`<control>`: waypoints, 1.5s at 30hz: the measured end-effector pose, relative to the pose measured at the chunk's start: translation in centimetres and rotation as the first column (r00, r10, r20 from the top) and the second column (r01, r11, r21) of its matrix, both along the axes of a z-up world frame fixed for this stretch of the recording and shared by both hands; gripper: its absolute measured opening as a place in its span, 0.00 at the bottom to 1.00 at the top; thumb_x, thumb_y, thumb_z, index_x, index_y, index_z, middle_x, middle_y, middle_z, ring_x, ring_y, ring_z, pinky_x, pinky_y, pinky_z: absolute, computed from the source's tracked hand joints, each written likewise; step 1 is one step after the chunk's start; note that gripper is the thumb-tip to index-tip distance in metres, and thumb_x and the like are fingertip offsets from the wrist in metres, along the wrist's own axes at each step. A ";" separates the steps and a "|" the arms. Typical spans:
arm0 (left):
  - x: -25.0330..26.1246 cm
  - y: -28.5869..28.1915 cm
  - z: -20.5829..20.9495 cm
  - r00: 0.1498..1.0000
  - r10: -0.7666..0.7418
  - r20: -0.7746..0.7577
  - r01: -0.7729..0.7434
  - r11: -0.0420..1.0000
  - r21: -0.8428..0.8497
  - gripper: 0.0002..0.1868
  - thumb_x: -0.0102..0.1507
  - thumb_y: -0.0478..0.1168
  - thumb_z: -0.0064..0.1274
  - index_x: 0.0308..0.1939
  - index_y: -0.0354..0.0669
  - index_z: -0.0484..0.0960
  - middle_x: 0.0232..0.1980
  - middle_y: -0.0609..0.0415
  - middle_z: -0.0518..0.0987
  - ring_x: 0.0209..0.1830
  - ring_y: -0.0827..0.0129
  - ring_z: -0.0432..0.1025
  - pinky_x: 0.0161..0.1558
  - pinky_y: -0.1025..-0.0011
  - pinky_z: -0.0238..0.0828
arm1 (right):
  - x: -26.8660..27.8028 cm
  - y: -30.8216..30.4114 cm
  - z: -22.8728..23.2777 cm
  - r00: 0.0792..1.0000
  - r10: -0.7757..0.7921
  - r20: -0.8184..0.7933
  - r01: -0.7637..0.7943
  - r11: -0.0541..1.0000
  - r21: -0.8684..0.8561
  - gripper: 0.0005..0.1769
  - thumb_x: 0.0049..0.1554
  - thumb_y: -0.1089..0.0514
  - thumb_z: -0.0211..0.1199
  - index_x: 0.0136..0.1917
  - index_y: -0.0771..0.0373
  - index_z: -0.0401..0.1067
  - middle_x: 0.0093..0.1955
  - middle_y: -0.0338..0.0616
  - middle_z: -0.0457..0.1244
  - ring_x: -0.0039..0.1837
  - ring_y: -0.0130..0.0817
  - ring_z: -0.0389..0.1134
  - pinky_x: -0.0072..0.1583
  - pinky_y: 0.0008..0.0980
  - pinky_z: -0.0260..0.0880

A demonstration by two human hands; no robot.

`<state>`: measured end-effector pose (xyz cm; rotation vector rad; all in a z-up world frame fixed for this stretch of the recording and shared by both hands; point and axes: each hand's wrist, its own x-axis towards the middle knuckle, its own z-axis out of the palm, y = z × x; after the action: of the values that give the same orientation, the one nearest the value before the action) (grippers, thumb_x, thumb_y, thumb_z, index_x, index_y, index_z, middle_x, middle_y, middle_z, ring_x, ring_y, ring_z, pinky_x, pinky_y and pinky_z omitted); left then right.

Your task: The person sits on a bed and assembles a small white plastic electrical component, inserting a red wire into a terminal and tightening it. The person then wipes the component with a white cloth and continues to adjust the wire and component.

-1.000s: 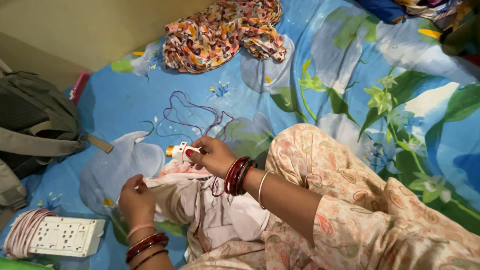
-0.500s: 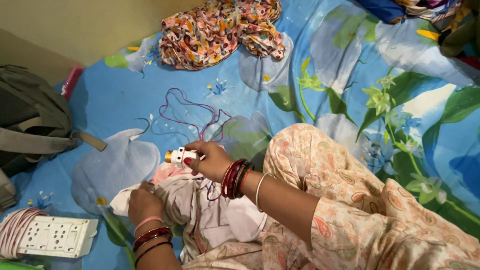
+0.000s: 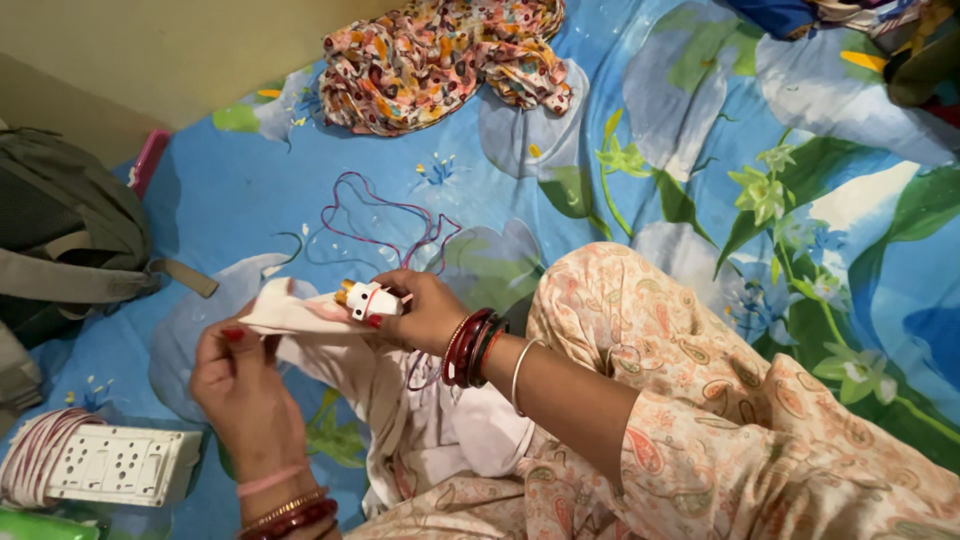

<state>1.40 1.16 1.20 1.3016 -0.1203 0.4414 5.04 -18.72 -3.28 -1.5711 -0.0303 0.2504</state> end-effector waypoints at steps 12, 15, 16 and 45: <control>-0.7 -5.7 1.8 0.992 -0.109 0.070 0.075 0.924 0.376 0.09 0.72 0.34 0.51 0.52 0.33 0.83 0.65 0.44 0.80 0.65 0.65 0.75 0.64 0.68 0.72 | -0.3 0.9 -0.6 0.994 0.054 0.098 -0.084 0.941 0.327 0.23 0.56 0.63 0.70 0.63 0.74 0.74 0.47 0.44 0.72 0.45 0.25 0.73 0.47 0.26 0.75; -1.2 -6.0 2.0 0.997 -0.046 -0.061 0.056 0.980 0.190 0.12 0.71 0.34 0.49 0.55 0.36 0.83 0.58 0.45 0.84 0.57 0.66 0.78 0.60 0.69 0.75 | -0.9 1.5 0.0 0.999 0.017 0.035 -0.027 0.946 0.324 0.23 0.56 0.63 0.70 0.63 0.73 0.75 0.47 0.46 0.71 0.45 0.26 0.72 0.45 0.27 0.73; -1.4 -6.1 2.1 0.999 0.041 0.013 -0.043 0.940 0.339 0.11 0.70 0.32 0.51 0.55 0.34 0.84 0.56 0.45 0.85 0.59 0.64 0.78 0.61 0.68 0.73 | -0.9 1.5 0.2 1.000 0.008 0.005 -0.010 0.940 0.342 0.23 0.56 0.62 0.70 0.64 0.72 0.73 0.47 0.45 0.72 0.45 0.26 0.73 0.46 0.27 0.75; -1.0 -5.1 1.9 0.990 0.087 -0.110 -0.065 0.981 0.184 0.14 0.63 0.26 0.59 0.51 0.33 0.75 0.46 0.50 0.81 0.46 0.72 0.77 0.47 0.78 0.75 | -0.1 -0.5 -0.6 0.983 0.005 0.183 -0.060 0.953 0.297 0.31 0.57 0.74 0.62 0.73 0.64 0.67 0.58 0.43 0.70 0.57 0.27 0.71 0.58 0.29 0.76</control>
<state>0.36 -3.89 3.11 1.5110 -0.0110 0.4251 4.98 -19.23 -3.89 -1.2847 -0.2272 0.1214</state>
